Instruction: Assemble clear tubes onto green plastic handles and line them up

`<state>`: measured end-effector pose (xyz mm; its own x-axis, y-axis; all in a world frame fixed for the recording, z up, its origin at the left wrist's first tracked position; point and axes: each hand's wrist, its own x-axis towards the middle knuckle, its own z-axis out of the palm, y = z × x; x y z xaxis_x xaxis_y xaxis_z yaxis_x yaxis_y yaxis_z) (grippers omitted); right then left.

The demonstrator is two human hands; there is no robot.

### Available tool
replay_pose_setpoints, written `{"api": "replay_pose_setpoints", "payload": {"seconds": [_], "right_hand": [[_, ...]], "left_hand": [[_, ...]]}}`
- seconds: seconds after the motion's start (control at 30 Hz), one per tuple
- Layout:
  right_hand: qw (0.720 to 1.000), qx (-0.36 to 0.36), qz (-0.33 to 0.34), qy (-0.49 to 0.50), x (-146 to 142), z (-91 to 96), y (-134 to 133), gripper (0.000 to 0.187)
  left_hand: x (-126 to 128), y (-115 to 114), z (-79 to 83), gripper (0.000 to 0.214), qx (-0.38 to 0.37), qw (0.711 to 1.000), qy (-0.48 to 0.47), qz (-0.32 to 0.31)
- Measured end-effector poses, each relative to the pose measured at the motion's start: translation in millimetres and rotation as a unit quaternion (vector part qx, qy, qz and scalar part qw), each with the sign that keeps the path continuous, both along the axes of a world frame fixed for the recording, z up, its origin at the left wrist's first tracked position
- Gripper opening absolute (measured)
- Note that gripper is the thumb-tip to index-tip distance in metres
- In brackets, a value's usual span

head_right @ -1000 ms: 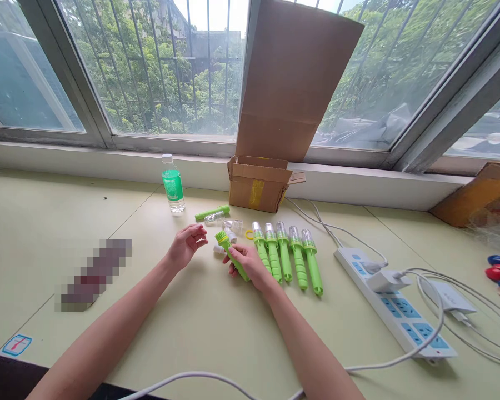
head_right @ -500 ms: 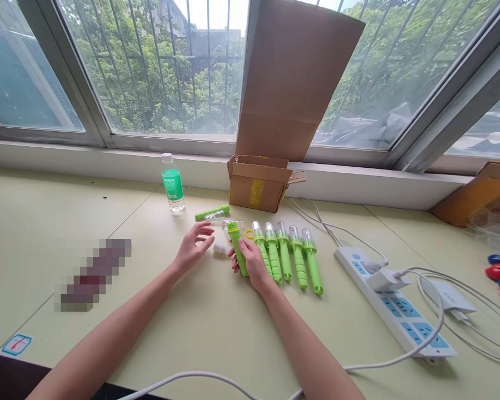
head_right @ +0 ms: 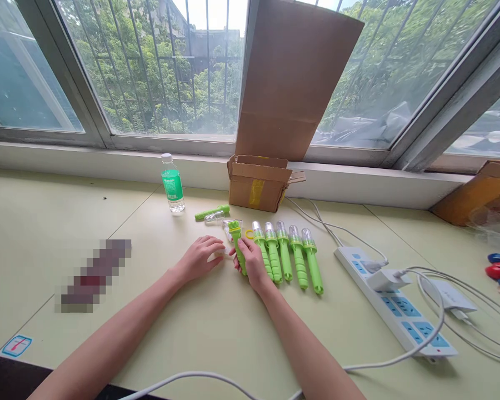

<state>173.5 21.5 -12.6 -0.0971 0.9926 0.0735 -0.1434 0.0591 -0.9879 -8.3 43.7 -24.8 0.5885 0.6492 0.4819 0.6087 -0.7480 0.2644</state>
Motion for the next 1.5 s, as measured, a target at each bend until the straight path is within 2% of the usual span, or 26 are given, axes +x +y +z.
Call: {"api": "replay_pose_setpoints", "payload": {"seconds": [0.3,0.57,0.67,0.8,0.9,1.1,1.2,1.33,1.43,1.5], "right_hand": [[1.0,0.017,0.006,-0.018,0,-1.1,0,0.023],[0.996,0.056,0.011,-0.067,-4,-0.5,-4,0.026],[0.995,0.058,0.0,-0.076,-7,1.9,-6,0.03],[0.993,0.067,-0.021,-0.096,-9,3.4,-6,0.034],[0.988,0.09,-0.036,-0.123,-8,1.3,-5,0.033],[0.975,0.121,-0.058,-0.175,-6,-5.8,-3,0.029],[0.962,0.156,-0.077,-0.212,-5,-5.9,-3,0.03],[0.931,0.23,-0.101,-0.265,-4,-5.9,-1,0.035],[0.913,0.25,-0.1,-0.307,-3,-9.4,1,0.035],[0.903,0.253,-0.097,-0.335,-2,-12.9,2,0.036]], "left_hand": [[-1,4,-1.2,0.009,0.0,0.999,0.027,0.031],[1,3,-0.1,0.014,0.027,0.998,0.042,0.046],[3,2,0.9,0.015,0.052,0.995,0.02,0.077],[3,3,1.0,0.018,0.067,0.988,-0.042,0.136],[3,4,-0.1,0.025,0.041,0.981,-0.099,0.164],[5,0,3.4,0.046,-0.037,0.96,-0.223,0.167],[4,-3,9.0,0.05,-0.072,0.935,-0.307,0.161],[0,-3,15.9,0.038,-0.08,0.889,-0.413,0.18],[0,-3,18.5,0.034,-0.091,0.868,-0.456,0.177],[1,-3,19.2,0.035,-0.108,0.859,-0.477,0.152]]}}
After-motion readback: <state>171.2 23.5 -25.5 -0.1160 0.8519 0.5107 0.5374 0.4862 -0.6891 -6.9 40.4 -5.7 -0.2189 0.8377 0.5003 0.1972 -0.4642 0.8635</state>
